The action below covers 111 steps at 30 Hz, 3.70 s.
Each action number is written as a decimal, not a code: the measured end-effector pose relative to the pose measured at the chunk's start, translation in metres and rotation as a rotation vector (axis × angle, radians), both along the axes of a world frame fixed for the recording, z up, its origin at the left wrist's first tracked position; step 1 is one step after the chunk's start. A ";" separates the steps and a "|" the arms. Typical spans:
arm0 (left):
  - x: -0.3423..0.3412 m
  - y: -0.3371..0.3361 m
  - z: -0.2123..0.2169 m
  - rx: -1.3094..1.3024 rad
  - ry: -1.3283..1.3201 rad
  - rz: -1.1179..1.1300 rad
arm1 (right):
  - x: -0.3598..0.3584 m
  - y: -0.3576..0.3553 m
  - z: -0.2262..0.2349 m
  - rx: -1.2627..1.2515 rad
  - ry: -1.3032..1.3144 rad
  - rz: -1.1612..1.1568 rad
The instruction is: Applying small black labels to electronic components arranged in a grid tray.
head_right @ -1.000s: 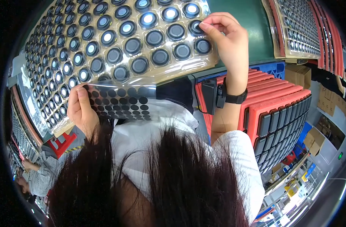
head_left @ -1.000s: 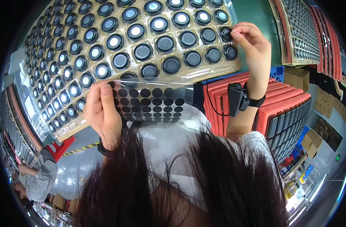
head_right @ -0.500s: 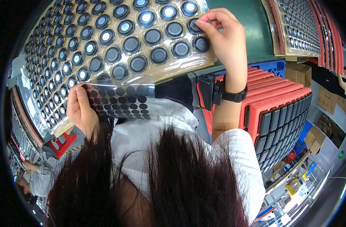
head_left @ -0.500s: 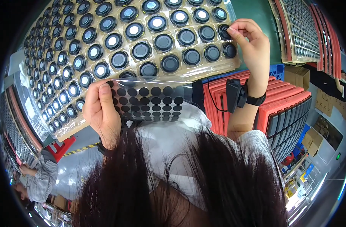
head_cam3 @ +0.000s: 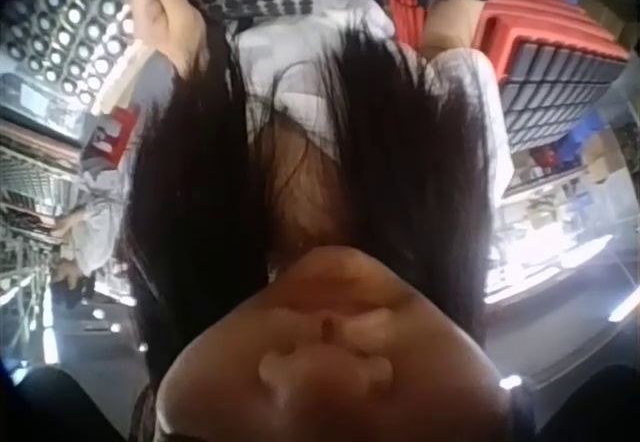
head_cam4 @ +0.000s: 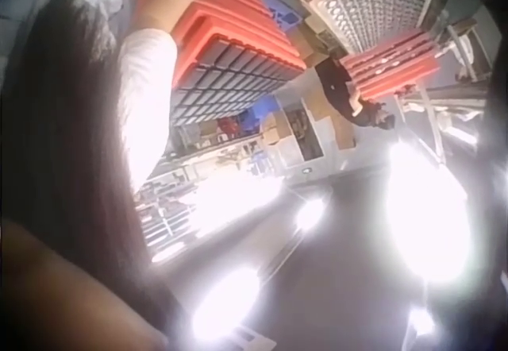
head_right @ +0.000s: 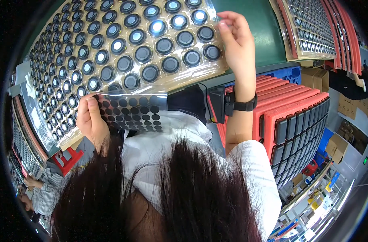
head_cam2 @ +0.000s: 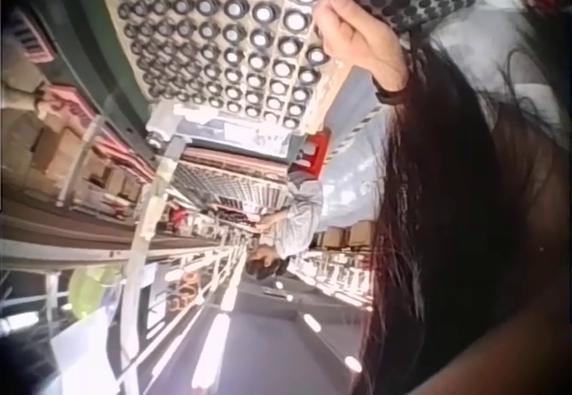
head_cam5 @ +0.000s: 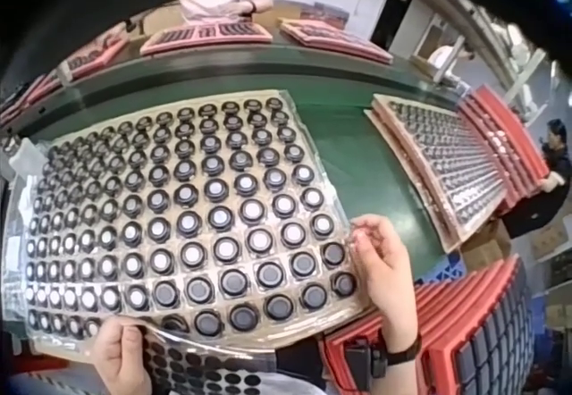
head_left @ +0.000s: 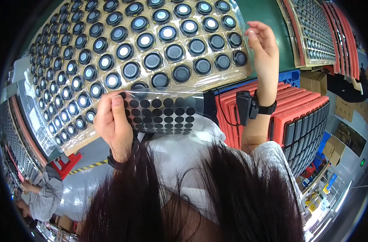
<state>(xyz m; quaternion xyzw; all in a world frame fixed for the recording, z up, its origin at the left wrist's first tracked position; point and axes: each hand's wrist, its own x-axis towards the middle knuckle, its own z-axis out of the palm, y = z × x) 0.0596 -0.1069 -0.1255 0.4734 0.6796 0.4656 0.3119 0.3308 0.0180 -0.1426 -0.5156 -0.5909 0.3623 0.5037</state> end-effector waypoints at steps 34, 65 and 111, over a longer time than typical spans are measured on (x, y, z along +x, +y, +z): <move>-0.090 -0.070 0.011 0.096 -0.118 0.024 | -0.241 -0.106 0.033 0.261 -0.167 0.726; -0.110 -0.075 -0.016 0.221 -0.107 -0.131 | -0.242 -0.076 0.019 0.084 -0.470 0.626; -0.084 -0.067 -0.008 0.217 -0.142 0.048 | -0.214 -0.109 0.042 0.038 -0.376 0.787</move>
